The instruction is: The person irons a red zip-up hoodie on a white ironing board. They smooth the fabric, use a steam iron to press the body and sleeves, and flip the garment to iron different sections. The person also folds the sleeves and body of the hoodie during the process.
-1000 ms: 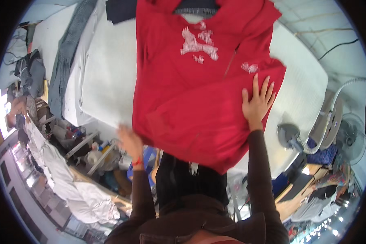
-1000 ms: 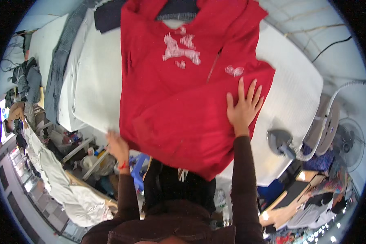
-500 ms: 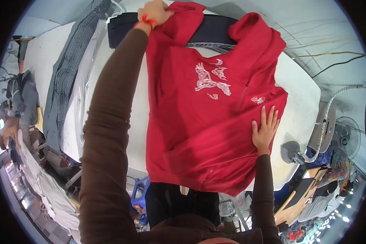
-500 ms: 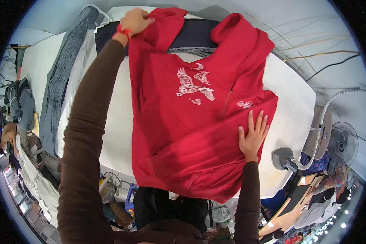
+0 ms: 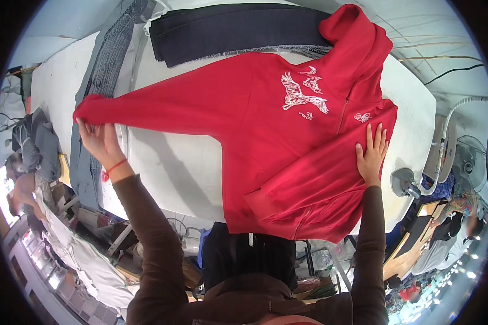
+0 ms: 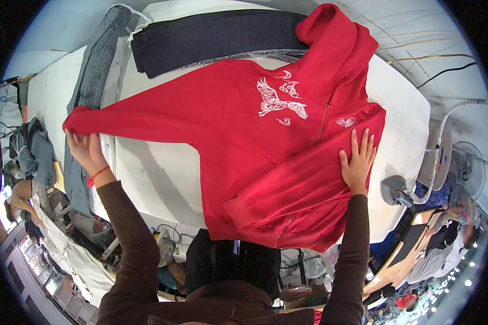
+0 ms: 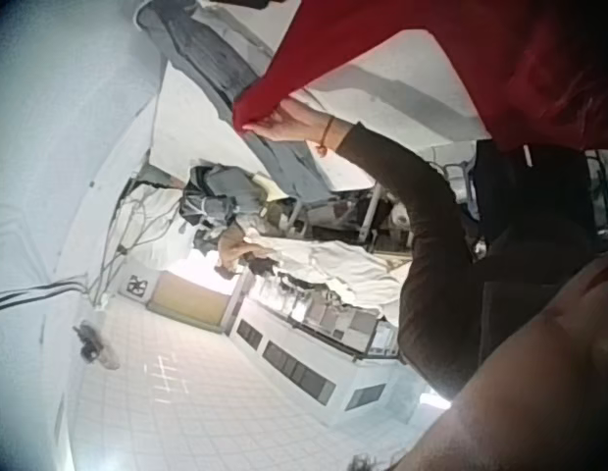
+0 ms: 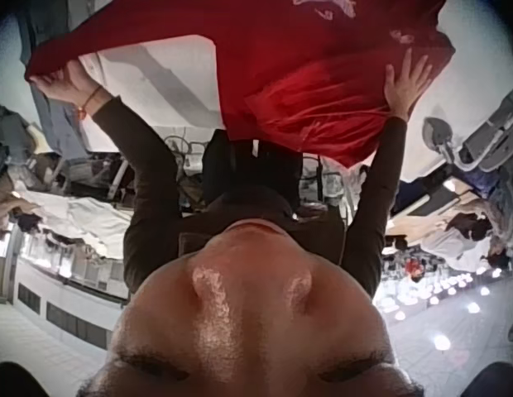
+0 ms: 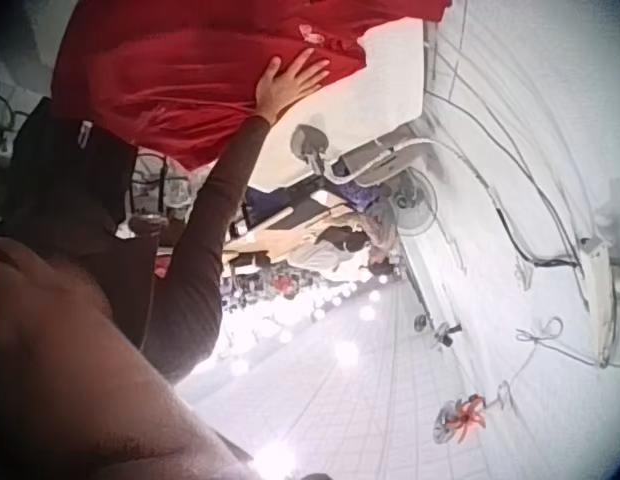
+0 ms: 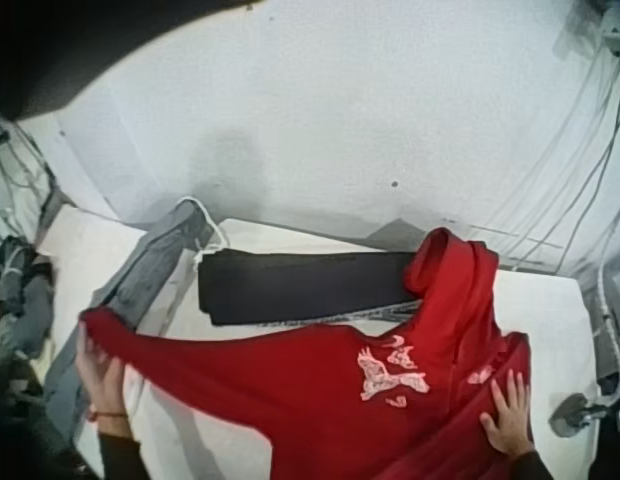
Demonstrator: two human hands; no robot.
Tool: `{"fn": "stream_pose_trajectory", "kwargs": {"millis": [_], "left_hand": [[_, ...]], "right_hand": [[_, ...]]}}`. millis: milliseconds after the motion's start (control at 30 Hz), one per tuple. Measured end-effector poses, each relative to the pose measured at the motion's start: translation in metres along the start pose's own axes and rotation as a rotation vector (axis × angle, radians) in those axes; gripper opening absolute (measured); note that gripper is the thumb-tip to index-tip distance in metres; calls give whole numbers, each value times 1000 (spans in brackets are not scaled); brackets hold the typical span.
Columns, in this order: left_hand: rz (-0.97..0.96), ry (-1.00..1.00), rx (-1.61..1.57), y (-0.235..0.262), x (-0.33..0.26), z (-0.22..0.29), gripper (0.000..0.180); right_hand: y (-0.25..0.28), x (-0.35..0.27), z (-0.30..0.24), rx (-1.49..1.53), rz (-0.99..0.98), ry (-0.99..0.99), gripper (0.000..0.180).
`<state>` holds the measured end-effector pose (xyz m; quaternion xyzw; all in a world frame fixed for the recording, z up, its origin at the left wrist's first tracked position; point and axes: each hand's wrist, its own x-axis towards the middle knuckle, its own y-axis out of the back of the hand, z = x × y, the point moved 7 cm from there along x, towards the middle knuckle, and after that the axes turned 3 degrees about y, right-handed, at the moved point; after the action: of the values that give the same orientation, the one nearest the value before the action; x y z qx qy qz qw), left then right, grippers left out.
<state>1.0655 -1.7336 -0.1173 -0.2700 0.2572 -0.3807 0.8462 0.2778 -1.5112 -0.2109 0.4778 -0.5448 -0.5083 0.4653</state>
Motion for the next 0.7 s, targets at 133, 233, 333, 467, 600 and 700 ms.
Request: {"fn": "stream_pose_trajectory", "kwargs": {"millis": [133,233,333,467,600,700], "left_hand": [[96,-648,779,-49,-106,42,24],[-323,-914,1121,-134,-226,25,21],[-1397,-330,1065,-195,-339,-60,17],[-1245,-170,878,-206,-317,-49,17],[-1302,-384,1027,-280,-237,-141,23],[-1753,435,1252,-261,-197,-318,37]], "right_hand": [[30,0,-9,-57,-51,-77,84],[99,14,-126,770,69,-99,117],[154,20,-243,1660,59,-113,133],[171,-4,-244,1374,129,-179,109],[204,-5,-267,1473,-100,252,86],[219,-5,-282,1603,-144,284,89]]}}
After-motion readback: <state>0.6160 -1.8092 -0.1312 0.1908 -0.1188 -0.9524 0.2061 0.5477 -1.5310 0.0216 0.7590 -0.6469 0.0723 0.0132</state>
